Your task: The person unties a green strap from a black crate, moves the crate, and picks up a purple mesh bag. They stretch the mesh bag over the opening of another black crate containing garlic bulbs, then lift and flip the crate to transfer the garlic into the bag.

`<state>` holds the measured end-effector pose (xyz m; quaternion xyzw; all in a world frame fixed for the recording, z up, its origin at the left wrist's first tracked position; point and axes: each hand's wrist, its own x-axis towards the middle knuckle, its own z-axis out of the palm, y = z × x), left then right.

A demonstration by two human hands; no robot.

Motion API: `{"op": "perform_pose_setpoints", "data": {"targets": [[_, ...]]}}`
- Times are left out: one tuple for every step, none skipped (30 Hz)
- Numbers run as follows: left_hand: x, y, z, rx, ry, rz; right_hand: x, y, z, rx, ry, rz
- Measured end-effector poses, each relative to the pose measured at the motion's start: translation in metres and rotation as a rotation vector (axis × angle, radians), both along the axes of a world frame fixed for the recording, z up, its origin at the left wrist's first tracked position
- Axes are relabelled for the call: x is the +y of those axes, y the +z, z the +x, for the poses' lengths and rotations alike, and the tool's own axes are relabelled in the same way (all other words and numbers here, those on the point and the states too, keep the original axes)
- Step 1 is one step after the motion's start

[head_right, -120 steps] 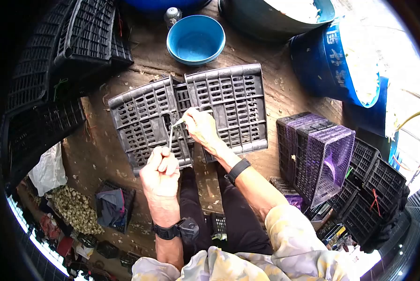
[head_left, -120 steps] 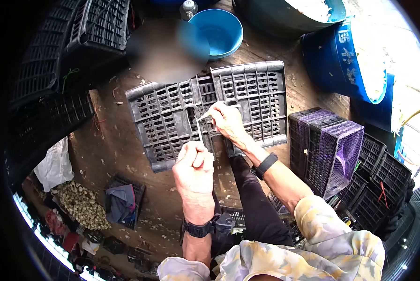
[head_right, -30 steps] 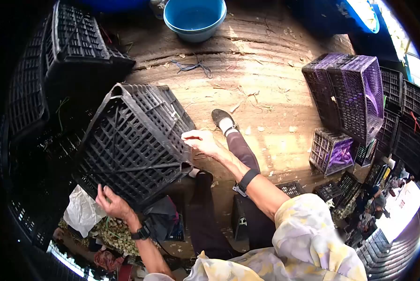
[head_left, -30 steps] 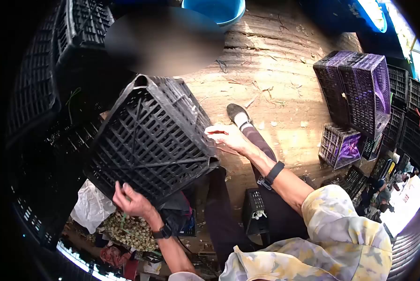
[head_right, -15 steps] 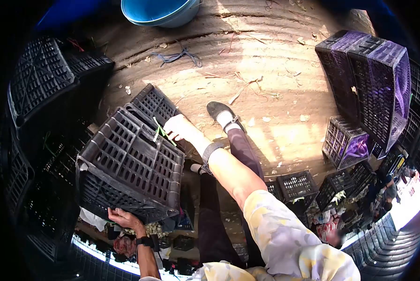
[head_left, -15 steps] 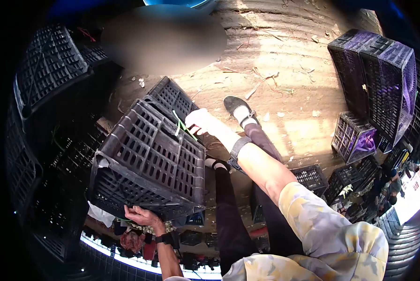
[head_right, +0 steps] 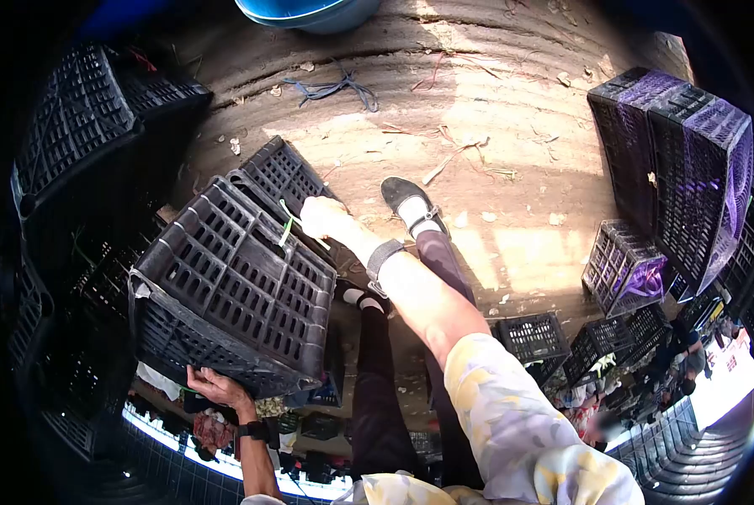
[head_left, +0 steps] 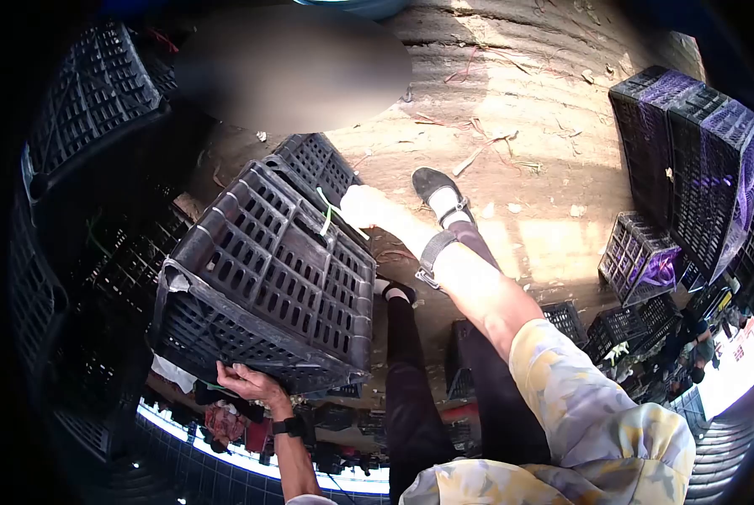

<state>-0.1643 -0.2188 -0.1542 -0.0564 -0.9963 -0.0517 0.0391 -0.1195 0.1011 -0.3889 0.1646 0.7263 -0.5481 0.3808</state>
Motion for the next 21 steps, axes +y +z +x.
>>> {"op": "perform_pose_setpoints", "data": {"targets": [[0.0,0.0,0.0,-0.005,0.003,-0.001,0.011,0.012,-0.008,0.004,0.12,-0.147],[0.003,0.001,0.001,0.001,0.016,-0.001,0.018,0.018,-0.006,0.009,0.134,-0.147],[0.007,0.001,0.002,-0.007,0.016,0.01,0.026,0.027,0.0,-0.048,-0.158,-0.54],[0.01,0.001,0.002,-0.016,0.014,0.023,0.035,0.037,0.006,-0.114,-0.455,-0.928],[0.012,0.002,0.001,-0.014,0.029,0.026,0.045,0.059,0.012,0.09,-0.4,-0.961],[0.014,0.002,0.0,-0.008,0.026,0.017,0.043,0.053,0.022,0.167,-0.517,-0.934],[0.014,0.002,0.001,-0.006,0.02,0.01,0.041,0.045,0.034,0.243,-0.637,-0.9],[0.011,0.003,0.0,-0.015,0.027,-0.013,0.036,0.012,0.047,0.282,-0.64,-0.653],[0.012,0.001,0.001,-0.012,0.03,-0.008,0.027,-0.028,0.064,0.182,-0.766,-0.733],[0.011,0.001,0.001,-0.002,0.037,0.012,0.028,-0.019,0.054,-0.092,-0.796,-0.672],[0.011,0.001,0.0,0.005,0.042,0.028,0.027,-0.003,0.041,-0.368,-0.817,-0.604],[0.012,0.001,0.0,0.003,0.057,0.024,0.024,0.011,0.029,-0.378,-0.835,-0.641],[0.009,0.001,0.001,-0.005,0.056,0.013,0.018,0.021,0.021,-0.396,-0.855,-0.676],[0.006,0.001,0.001,-0.014,0.055,0.008,0.009,0.012,0.015,-0.39,-0.844,-0.763],[0.004,0.0,0.001,-0.012,0.056,0.008,0.001,0.007,0.012,-0.243,-0.811,-0.719],[0.002,0.001,0.0,-0.028,0.07,-0.003,0.0,-0.002,0.007,-0.242,-0.714,-0.702],[0.002,0.002,-0.001,-0.026,0.071,-0.007,0.001,-0.008,0.0,-0.247,-0.619,-0.684],[0.004,0.002,0.0,-0.019,0.058,-0.002,0.001,-0.012,-0.002,-0.25,-0.618,-0.685],[0.007,0.001,0.0,-0.013,0.047,0.007,0.002,-0.016,-0.004,-0.21,-0.549,-0.681],[0.008,-0.001,0.0,-0.017,0.053,0.008,0.003,-0.019,-0.005,-0.171,-0.479,-0.674],[0.01,-0.002,-0.001,0.003,0.037,0.018,-0.003,-0.03,-0.003,-0.176,-0.475,-0.673]]}}
